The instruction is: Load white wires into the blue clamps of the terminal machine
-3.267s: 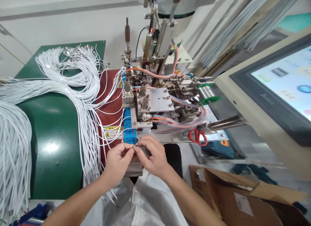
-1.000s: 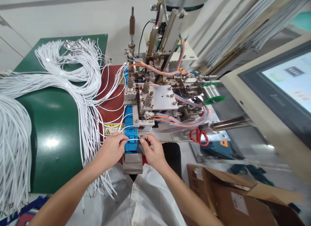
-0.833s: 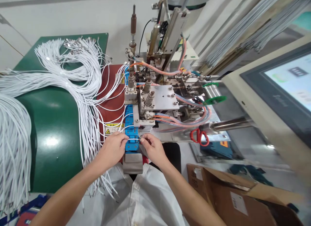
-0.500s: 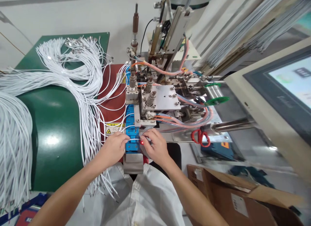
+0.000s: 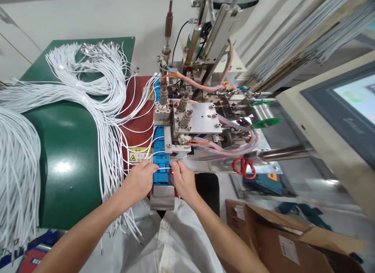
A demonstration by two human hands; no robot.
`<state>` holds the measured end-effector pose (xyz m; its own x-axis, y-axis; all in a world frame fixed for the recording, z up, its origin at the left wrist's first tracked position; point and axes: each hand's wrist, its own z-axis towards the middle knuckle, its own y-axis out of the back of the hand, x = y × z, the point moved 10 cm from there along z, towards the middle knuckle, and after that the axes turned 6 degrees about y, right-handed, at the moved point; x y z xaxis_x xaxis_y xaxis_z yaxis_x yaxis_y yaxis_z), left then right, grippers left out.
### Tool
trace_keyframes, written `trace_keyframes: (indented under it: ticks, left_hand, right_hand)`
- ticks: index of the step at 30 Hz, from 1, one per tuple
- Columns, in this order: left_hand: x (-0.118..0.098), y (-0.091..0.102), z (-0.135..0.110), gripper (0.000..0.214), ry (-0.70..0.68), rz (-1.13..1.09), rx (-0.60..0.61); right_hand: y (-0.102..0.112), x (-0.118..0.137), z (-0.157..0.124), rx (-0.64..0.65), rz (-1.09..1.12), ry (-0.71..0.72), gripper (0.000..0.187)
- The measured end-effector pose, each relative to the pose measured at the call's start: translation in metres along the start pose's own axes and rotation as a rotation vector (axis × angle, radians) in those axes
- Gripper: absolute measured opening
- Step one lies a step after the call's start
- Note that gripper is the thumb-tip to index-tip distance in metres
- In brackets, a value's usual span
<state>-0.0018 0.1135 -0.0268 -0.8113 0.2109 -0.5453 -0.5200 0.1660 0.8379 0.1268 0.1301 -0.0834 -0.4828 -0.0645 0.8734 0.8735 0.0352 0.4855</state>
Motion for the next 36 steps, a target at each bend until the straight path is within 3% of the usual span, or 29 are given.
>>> trace_keyframes:
  ticks: [7,11,16,21,27,36]
  left_hand:
    - [0.0,-0.001,-0.004,0.026,-0.032,-0.01,-0.007]
    - [-0.003,-0.005,-0.006,0.027,-0.044,0.093,0.006]
    - [-0.008,-0.016,-0.007,0.048,-0.084,0.334,0.086]
    - [-0.006,-0.018,-0.006,0.055,-0.083,0.337,0.101]
    - [0.001,-0.022,-0.004,0.051,-0.059,0.361,0.109]
    - [-0.027,-0.005,-0.012,0.036,-0.255,0.435,0.025]
  right_hand:
    - [-0.005,-0.001,0.0,-0.06,0.078,0.069,0.034]
    - [-0.007,-0.002,0.003,-0.051,0.091,0.096,0.032]
    - [-0.007,-0.003,0.005,-0.043,0.119,0.103,0.033]
    - [-0.006,-0.006,0.004,-0.037,0.155,0.054,0.036]
    - [-0.006,-0.005,0.002,-0.078,0.106,0.045,0.035]
    - [-0.002,0.0,0.005,-0.083,0.087,0.084,0.037]
